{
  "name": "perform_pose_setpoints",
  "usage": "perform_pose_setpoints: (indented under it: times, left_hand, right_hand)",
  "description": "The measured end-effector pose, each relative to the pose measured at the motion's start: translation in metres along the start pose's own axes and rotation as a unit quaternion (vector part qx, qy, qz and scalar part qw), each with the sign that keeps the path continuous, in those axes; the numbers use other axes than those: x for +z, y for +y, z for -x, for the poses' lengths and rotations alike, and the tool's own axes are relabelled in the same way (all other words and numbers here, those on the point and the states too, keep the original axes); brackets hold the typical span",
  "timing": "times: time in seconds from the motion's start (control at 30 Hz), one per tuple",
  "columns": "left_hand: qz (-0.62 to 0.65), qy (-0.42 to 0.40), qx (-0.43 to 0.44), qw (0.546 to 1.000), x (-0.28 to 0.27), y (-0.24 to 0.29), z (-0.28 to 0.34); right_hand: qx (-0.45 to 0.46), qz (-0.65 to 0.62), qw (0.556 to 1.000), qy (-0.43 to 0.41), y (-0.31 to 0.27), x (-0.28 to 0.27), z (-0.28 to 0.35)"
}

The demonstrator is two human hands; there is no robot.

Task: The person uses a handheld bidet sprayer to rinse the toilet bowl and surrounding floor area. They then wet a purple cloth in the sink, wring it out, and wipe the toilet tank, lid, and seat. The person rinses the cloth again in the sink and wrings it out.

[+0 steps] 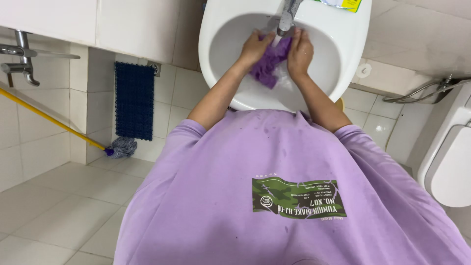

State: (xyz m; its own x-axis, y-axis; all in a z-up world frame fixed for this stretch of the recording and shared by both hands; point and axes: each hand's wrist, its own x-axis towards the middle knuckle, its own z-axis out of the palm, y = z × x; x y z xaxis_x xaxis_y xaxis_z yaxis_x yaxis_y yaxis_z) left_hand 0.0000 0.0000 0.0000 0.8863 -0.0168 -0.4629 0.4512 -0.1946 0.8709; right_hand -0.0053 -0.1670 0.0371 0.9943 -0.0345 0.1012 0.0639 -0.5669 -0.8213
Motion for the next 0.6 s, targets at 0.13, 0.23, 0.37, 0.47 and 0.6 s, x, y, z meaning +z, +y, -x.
perform_pose_setpoints:
  times: [0.13,0.23,0.37,0.47,0.6]
  left_hand:
    - [-0.378,0.043,0.026,0.924,-0.022,0.053,0.05]
    - [-0.45,-0.014,0.11,0.886,0.018,-0.083,-0.006]
    - [-0.561,-0.092,0.075,0.819,0.0,-0.044,0.034]
    - [-0.578,-0.033,0.173,0.797,-0.001,-0.054,0.022]
    - [-0.45,-0.07,0.126,0.881,-0.004,-0.032,0.026]
  right_hand:
    - [-0.033,0.072,0.997,-0.022,0.017,0.014,0.006]
    - [-0.13,0.149,0.974,-0.114,0.057,0.052,0.031]
    - [-0.297,0.35,0.875,-0.153,0.057,0.051,0.033]
    - [-0.2,0.244,0.901,-0.298,0.025,0.026,0.014]
    - [-0.145,0.228,0.903,-0.334,0.026,0.025,-0.007]
